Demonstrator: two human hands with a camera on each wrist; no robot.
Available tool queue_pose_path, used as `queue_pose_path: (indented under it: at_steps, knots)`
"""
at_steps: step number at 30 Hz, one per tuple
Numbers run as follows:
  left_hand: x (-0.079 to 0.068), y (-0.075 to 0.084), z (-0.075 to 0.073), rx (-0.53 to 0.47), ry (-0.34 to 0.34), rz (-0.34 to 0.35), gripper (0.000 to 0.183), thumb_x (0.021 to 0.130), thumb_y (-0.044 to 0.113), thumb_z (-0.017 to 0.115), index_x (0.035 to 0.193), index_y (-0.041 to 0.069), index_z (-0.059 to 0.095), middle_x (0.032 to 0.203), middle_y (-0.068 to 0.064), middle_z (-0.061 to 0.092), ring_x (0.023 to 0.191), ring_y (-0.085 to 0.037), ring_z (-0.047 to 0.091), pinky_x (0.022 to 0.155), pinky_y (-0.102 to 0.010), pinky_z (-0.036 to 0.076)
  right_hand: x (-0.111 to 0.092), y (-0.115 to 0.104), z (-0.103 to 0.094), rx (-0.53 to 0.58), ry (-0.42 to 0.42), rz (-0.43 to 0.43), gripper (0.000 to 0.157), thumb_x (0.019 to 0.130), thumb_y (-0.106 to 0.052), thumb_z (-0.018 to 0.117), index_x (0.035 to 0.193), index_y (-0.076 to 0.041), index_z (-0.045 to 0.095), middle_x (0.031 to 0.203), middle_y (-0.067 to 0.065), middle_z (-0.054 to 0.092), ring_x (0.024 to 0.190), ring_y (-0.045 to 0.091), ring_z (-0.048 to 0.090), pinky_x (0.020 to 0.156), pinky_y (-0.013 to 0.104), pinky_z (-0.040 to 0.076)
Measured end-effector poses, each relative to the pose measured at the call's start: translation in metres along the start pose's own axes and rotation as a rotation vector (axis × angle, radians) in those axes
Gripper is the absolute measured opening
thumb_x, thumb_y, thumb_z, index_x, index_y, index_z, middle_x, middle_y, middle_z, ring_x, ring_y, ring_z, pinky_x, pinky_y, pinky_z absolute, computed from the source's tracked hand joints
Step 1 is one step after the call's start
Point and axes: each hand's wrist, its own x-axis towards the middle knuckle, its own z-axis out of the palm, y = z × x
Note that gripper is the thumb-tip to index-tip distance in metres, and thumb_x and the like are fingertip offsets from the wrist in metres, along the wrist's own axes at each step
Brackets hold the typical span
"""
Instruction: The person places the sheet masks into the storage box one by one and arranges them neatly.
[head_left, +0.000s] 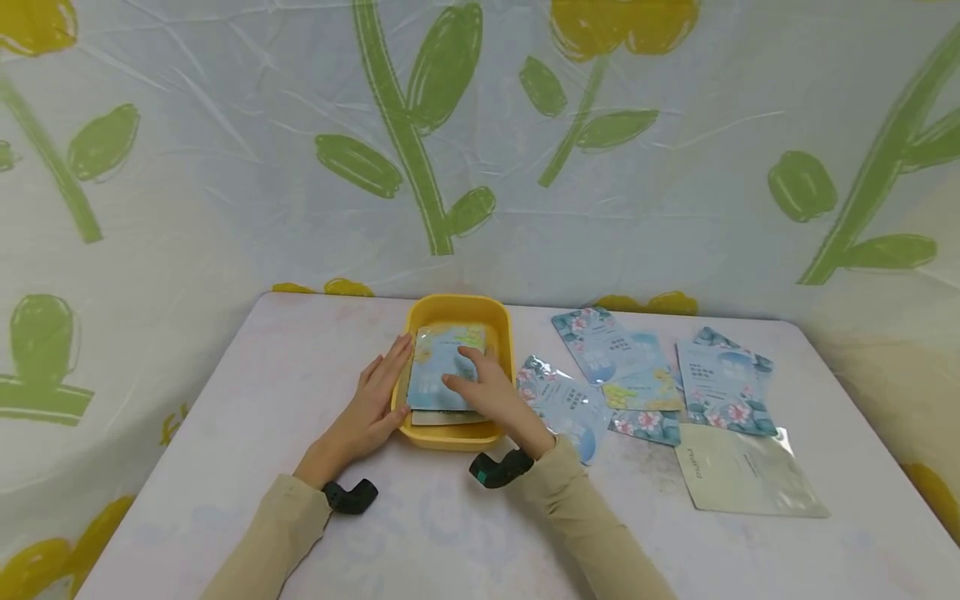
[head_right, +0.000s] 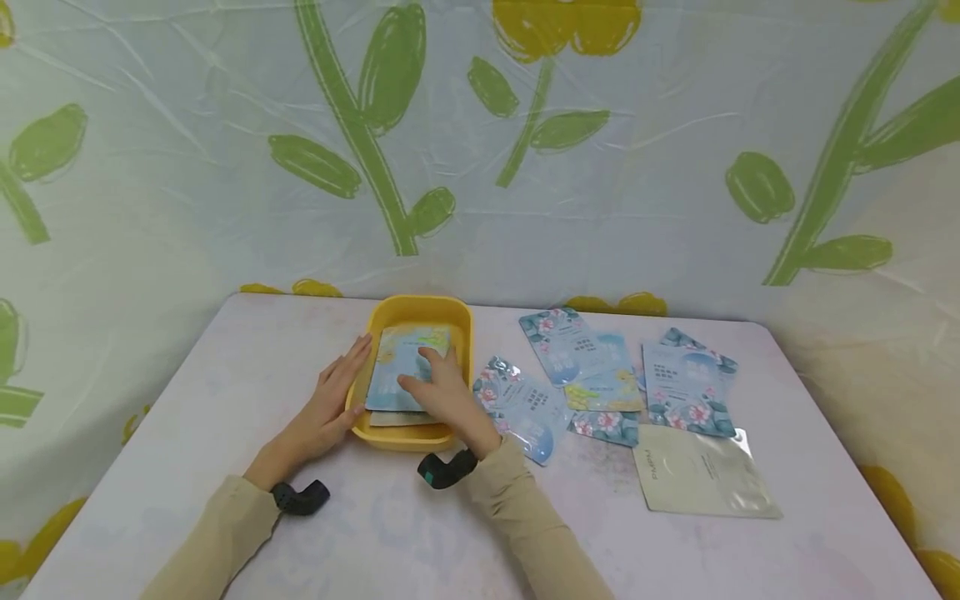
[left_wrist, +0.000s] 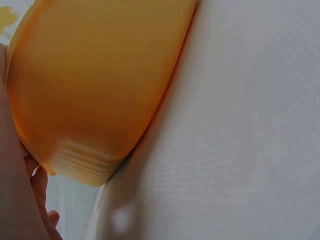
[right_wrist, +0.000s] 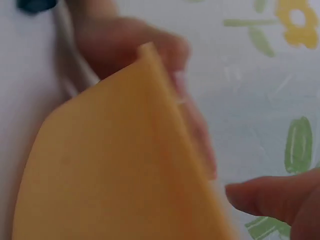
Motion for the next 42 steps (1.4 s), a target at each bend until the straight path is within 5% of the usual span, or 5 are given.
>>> queue_pose_path:
  at_steps: [6, 20, 26, 34, 42]
  knots:
    - [0.0, -0.001, 0.001, 0.002, -0.009, -0.005, 0.08, 0.099, 0.051, 0.041, 0.158, 0.002, 0.018, 0.165, -0.013, 0.013, 0.151, -0.036, 0.01, 0.113, -0.062, 0.008, -0.002, 0.0, 0.005, -0.228, -0.005, -0.051, 0.072, 0.092, -0.032, 0.069, 0.15, -0.003, 0.039, 0.16, 0.033, -0.005, 0.148, 0.045, 0.008, 0.114, 0.06, 0.022]
    - [-0.001, 0.001, -0.005, -0.001, -0.015, -0.012, 0.081, 0.1, 0.053, 0.038, 0.158, 0.001, 0.017, 0.165, -0.014, 0.012, 0.151, -0.036, 0.009, 0.113, -0.063, 0.007, -0.002, -0.006, 0.009, -0.23, 0.016, -0.036, 0.064, 0.094, -0.035, 0.065, 0.148, -0.008, 0.044, 0.16, 0.032, 0.005, 0.144, 0.055, 0.01, 0.11, 0.066, 0.023]
    - [0.0, 0.002, -0.006, 0.018, -0.016, -0.013, 0.089, 0.099, 0.065, 0.028, 0.157, -0.001, 0.017, 0.165, -0.015, 0.013, 0.151, -0.036, 0.01, 0.111, -0.066, 0.01, -0.005, -0.01, 0.0, -0.131, 0.046, -0.153, 0.061, 0.095, -0.027, 0.065, 0.147, -0.003, 0.043, 0.16, 0.031, 0.009, 0.147, 0.046, 0.013, 0.112, 0.063, 0.024]
    - [0.0, 0.002, -0.004, 0.018, -0.018, -0.017, 0.085, 0.099, 0.059, 0.034, 0.157, 0.0, 0.017, 0.165, -0.013, 0.011, 0.151, -0.036, 0.009, 0.112, -0.065, 0.009, -0.003, 0.009, -0.034, 0.167, 0.171, -0.38, 0.035, 0.098, -0.005, 0.058, 0.132, 0.002, 0.057, 0.148, 0.022, 0.045, 0.131, 0.036, 0.05, 0.102, 0.045, 0.046]
    - [0.0, 0.001, -0.003, 0.009, -0.015, -0.012, 0.084, 0.099, 0.056, 0.036, 0.156, -0.002, 0.018, 0.165, -0.014, 0.011, 0.15, -0.038, 0.009, 0.113, -0.063, 0.008, 0.001, 0.037, -0.072, 0.17, 0.289, -0.451, 0.03, 0.1, -0.004, 0.055, 0.127, 0.007, 0.059, 0.127, 0.025, 0.061, 0.109, 0.04, 0.062, 0.087, 0.028, 0.054]
